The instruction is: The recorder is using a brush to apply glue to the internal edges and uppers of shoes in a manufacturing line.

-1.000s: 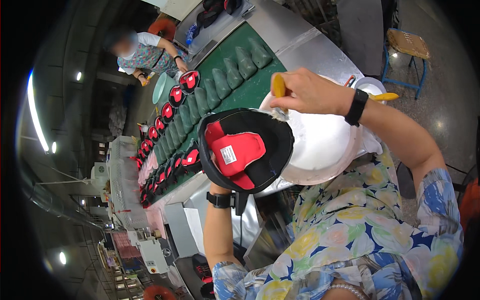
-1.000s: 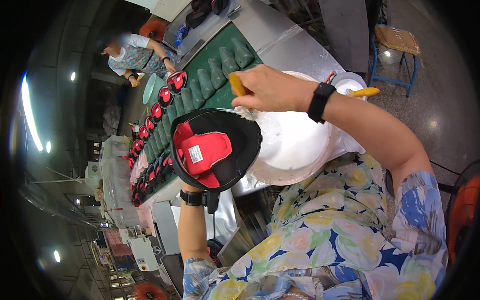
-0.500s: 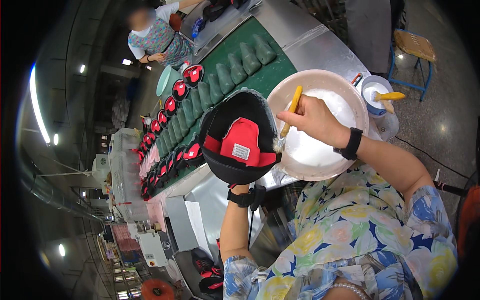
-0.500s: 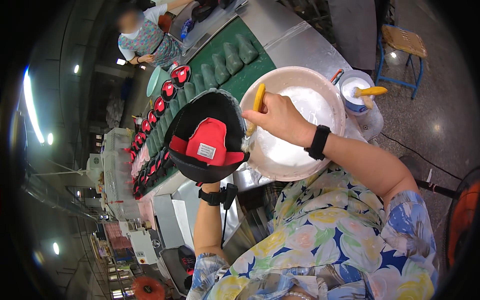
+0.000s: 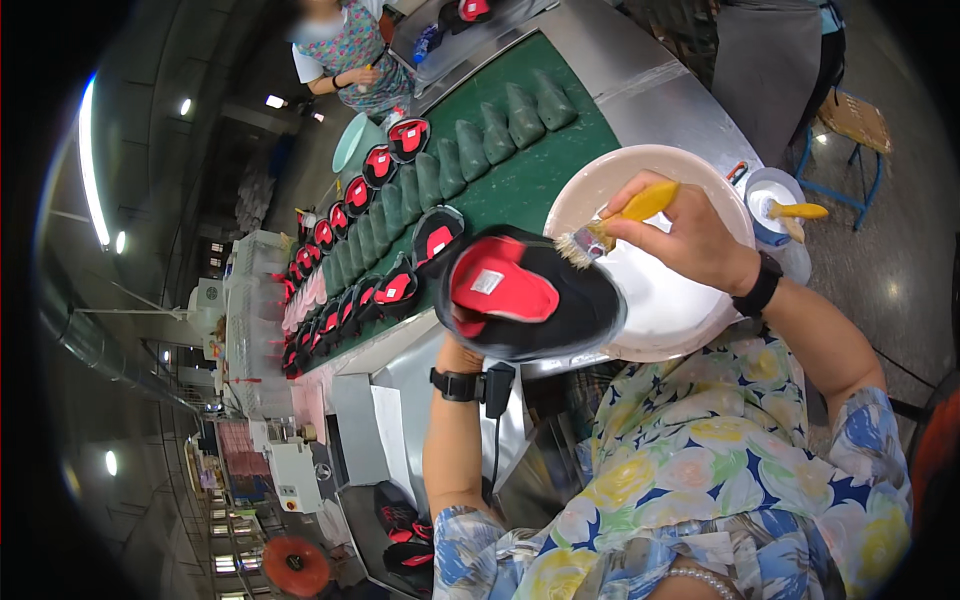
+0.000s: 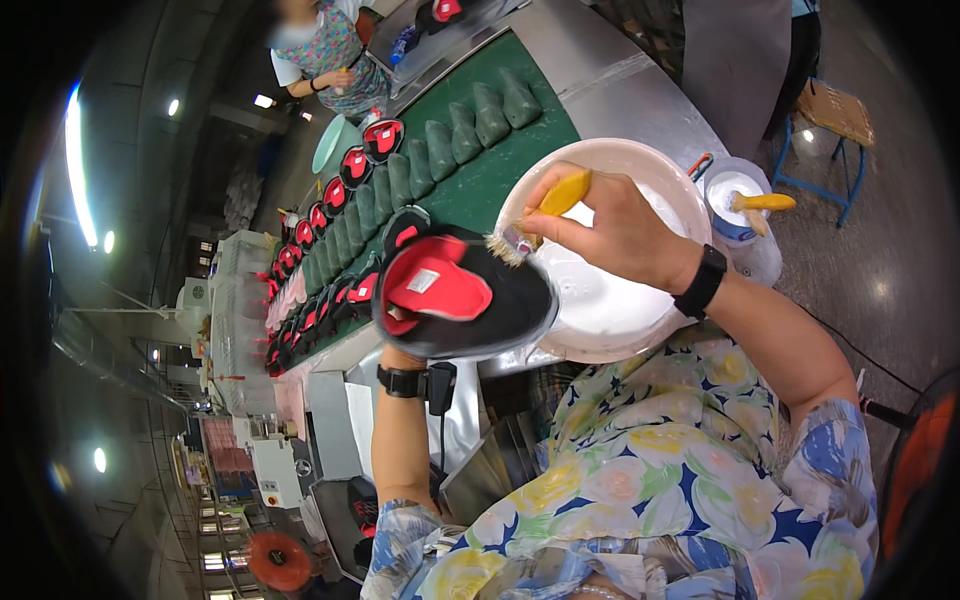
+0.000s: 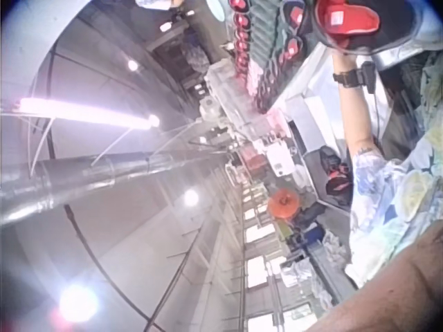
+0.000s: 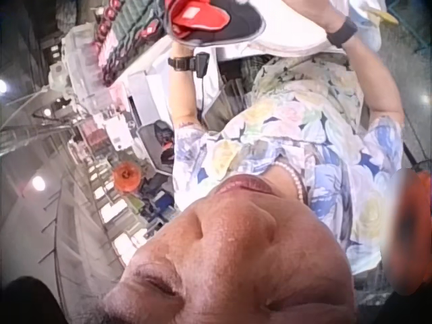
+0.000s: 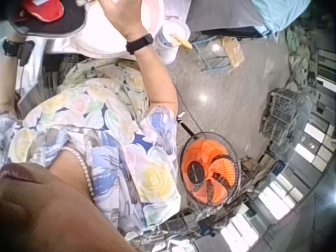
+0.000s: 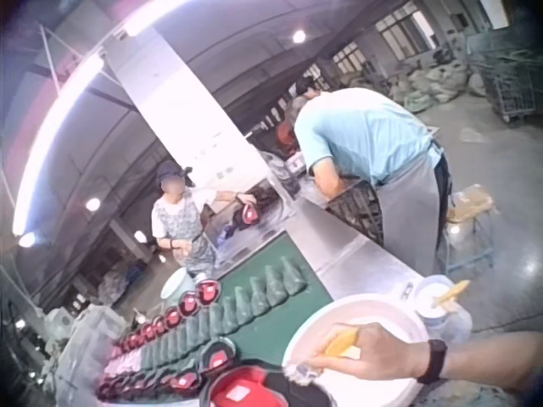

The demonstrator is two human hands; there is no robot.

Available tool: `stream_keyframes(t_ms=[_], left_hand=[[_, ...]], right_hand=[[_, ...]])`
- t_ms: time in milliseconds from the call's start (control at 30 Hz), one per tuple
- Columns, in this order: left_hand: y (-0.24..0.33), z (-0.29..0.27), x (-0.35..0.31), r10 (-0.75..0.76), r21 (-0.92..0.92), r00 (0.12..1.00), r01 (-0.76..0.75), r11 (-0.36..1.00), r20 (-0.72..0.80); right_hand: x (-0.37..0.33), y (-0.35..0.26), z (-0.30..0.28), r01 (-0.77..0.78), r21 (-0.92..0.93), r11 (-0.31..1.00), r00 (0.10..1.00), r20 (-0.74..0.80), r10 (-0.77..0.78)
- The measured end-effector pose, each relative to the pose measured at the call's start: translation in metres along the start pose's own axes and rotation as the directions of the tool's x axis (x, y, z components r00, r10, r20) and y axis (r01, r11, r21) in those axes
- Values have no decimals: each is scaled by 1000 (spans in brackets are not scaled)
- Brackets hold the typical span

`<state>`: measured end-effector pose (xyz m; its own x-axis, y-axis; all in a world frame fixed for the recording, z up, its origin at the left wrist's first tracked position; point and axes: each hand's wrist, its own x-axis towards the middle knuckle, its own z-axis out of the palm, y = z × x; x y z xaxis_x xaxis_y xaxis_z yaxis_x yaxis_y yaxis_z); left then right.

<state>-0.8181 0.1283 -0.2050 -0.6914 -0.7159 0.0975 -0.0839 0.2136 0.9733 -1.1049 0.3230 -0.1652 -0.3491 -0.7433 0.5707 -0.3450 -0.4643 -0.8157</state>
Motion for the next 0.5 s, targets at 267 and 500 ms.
stream_keyframes(t_ms=[267,500], left_hand=[[-14,54,-7,-209,50,951,203,978,226],[-23,71,-7,-139,47,972,132,990,192]], right_hand=[[16,-23,27,603,78,794,767,219,-604],[32,3,27,577,-72,814,795,280,-539]])
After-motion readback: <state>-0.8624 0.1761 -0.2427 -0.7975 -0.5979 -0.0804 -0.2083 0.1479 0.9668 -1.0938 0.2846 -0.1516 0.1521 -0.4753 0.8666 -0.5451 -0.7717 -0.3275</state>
